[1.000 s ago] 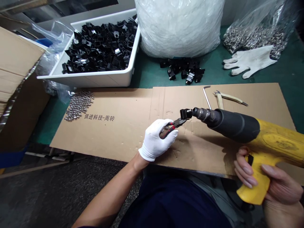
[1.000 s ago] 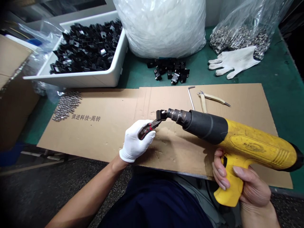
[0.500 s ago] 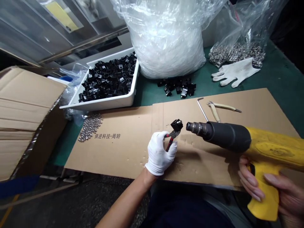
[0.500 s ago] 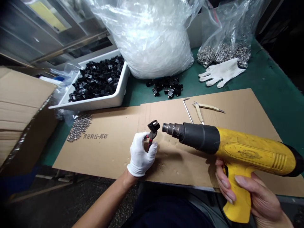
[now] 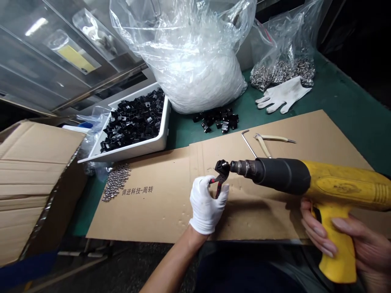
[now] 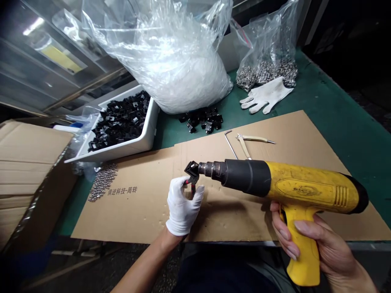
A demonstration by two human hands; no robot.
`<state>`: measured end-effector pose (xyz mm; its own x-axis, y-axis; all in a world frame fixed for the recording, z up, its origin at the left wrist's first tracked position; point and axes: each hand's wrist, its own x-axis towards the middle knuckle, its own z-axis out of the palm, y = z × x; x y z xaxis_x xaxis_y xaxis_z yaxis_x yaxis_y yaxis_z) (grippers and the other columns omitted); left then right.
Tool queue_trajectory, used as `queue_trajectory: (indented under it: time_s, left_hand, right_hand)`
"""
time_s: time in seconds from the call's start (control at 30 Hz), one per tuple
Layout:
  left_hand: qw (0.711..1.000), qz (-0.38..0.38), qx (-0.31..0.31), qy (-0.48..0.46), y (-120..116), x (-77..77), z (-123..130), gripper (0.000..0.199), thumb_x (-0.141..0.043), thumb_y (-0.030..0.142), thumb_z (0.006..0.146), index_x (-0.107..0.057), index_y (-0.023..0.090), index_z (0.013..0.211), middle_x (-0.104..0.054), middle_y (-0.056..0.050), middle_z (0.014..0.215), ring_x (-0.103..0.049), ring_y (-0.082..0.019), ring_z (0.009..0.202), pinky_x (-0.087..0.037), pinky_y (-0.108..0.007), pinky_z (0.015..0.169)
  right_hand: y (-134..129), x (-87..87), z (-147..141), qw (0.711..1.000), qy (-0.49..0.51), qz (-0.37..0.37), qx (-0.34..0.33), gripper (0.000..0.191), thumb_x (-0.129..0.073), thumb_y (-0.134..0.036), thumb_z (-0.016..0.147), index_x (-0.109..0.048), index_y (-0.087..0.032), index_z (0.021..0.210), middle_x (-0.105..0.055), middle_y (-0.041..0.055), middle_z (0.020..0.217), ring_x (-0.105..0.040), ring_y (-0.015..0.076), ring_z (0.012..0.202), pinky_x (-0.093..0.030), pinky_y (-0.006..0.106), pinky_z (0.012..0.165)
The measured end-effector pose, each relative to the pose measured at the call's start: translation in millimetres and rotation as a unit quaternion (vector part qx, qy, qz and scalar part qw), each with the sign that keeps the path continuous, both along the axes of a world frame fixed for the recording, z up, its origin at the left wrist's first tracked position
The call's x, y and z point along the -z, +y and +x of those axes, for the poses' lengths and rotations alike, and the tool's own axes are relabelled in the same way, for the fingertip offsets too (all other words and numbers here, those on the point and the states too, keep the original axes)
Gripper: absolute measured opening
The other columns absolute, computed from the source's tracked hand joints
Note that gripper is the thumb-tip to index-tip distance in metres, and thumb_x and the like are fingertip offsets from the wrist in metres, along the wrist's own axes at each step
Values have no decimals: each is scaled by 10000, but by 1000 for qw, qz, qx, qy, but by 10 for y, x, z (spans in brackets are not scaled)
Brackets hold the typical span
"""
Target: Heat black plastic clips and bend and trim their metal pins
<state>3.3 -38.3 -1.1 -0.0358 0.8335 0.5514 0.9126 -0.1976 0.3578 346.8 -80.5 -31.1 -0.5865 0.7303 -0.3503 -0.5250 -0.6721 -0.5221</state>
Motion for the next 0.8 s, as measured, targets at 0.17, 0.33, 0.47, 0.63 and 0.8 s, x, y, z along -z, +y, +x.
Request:
queue_trajectory:
  time_s: [0.17, 0.33, 0.47, 0.63, 0.8]
  left_hand:
    - [1000, 25, -4, 9, 36, -14, 35, 338, -705, 389, 934, -542, 209, 1168, -630, -61, 981, -648, -220, 880, -557, -363, 798]
    - [1000, 22, -10, 6, 31, -19, 45, 341, -708, 399, 928, -553, 208, 1165, -639, -66, 987, -659, -222, 886, -554, -361, 782]
    - [1000, 18, -11, 7, 23, -15, 55, 335, -712, 402, 930, -554, 212, 1156, -635, -61, 982, -655, -221, 883, -554, -364, 792]
    - [1000, 21, -10, 0, 17, -9, 67, 329, -715, 402, 924, -572, 203, 1143, -641, -67, 973, -652, -222, 867, -547, -363, 790]
    - [1000, 29, -11, 1, 13, 14, 72, 337, -714, 404, 926, -571, 197, 1150, -644, -76, 975, -654, -225, 876, -550, -371, 801]
  right_hand:
    - [-22, -5, -24, 999, 48, -16, 16, 357, -629, -437, 970, -642, -261, 1281, -567, 64, 865, -548, 157, 615, -499, 298, 576]
    - [-25, -8, -36, 999, 35, -23, 24, 370, -628, -459, 955, -645, -267, 1271, -557, 64, 862, -531, 162, 602, -482, 304, 556]
    - [-29, -2, -26, 999, 35, -26, 27, 356, -630, -455, 954, -654, -275, 1261, -557, 64, 847, -527, 165, 595, -483, 310, 556]
    - [-51, 10, 7, 998, 37, -28, 30, 361, -610, -450, 965, -647, -266, 1273, -559, 73, 855, -523, 164, 597, -472, 315, 563]
    - [-31, -38, -3, 999, 35, -32, 24, 355, -624, -460, 962, -650, -268, 1259, -558, 70, 849, -523, 162, 604, -468, 308, 565]
